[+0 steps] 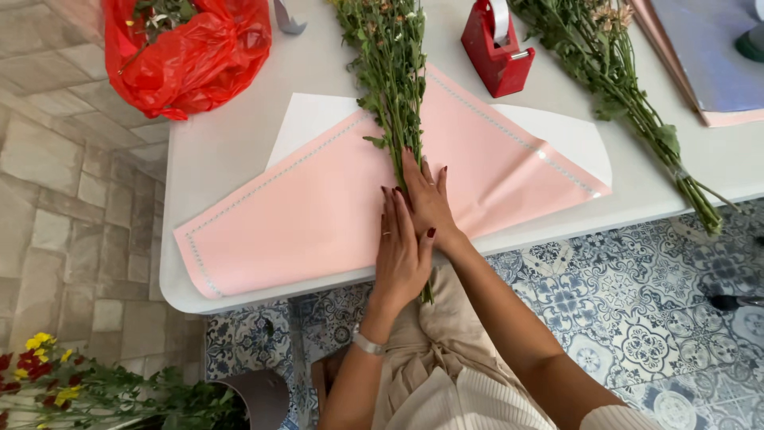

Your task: The person wraps a floral bouquet using paper and adhesive tape, first layering and folding the paper on a table before placing the flowers, then rolling the paper around the stems and securing the wrap with tape.

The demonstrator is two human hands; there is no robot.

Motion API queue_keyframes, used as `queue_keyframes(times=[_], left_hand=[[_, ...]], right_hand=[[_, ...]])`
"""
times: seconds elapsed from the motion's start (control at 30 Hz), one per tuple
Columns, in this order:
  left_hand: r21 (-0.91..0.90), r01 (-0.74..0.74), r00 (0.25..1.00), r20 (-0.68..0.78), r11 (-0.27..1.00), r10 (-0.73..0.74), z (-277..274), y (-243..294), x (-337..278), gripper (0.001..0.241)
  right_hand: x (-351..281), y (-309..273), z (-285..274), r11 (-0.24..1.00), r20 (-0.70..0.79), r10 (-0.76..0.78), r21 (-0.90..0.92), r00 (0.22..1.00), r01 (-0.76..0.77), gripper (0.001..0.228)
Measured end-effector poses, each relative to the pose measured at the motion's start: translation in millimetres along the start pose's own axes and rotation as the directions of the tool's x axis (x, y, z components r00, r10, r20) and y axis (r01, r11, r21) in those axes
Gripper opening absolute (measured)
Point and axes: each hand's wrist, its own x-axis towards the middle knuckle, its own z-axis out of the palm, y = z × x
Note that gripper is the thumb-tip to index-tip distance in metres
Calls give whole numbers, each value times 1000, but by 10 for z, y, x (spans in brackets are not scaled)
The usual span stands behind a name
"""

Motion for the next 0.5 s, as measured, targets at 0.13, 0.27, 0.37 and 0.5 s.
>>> queue_keyframes(times=[0.13, 0.27, 0.37, 0.5], left_hand=[[224, -19, 1000, -15, 974, 23, 232, -65, 18, 73], [320, 70, 987, 115, 945, -112, 128, 69, 50, 63], [348, 93, 975, 157, 933, -156, 138, 66, 57, 66], [370, 87, 979, 141, 925, -149, 186, 16, 43, 67]], right_hand=[[-69, 207, -434, 920, -21, -54, 387, 998, 58, 64], [-453, 442, -873, 894, -527, 141, 431, 838, 120, 66], [-851, 649, -983, 915, -796, 301, 396, 525, 76, 84], [-1069, 860, -943, 757, -740, 533, 634, 411, 160, 104]])
